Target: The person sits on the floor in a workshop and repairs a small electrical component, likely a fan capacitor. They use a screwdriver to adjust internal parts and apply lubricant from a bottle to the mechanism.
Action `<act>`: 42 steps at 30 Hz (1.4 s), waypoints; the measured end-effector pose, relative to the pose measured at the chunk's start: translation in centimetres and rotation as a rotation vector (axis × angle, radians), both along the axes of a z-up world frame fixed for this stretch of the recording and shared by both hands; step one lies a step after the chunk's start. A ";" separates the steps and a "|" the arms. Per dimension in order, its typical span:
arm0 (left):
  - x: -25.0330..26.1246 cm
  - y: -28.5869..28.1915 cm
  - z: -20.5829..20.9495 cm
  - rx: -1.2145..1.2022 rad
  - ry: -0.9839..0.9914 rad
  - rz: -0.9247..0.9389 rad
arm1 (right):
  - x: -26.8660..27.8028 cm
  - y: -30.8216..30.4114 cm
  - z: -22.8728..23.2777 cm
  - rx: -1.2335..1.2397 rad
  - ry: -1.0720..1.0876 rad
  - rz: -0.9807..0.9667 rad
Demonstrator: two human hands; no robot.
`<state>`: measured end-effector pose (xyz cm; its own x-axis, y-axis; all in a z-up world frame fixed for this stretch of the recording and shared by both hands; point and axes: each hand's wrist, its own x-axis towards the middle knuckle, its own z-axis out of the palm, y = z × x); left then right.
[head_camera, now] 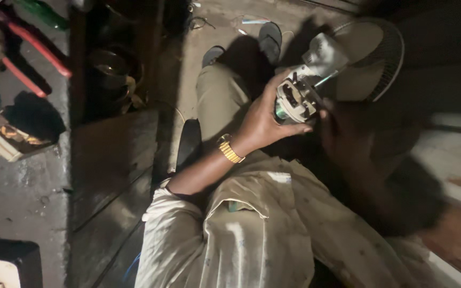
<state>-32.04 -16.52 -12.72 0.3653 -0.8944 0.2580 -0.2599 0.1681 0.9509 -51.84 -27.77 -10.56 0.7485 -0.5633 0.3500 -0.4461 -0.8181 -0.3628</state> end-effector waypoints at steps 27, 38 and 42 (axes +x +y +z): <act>-0.4 1.6 2.8 0.002 -0.413 0.200 | 1.2 -0.1 0.7 -0.371 0.031 0.076; 0.0 1.9 2.2 0.026 -0.306 0.222 | 1.3 -0.9 -2.3 -0.111 -0.018 0.066; 0.1 2.0 2.5 -0.008 -0.389 0.226 | 2.5 0.9 1.1 -0.286 -0.082 0.108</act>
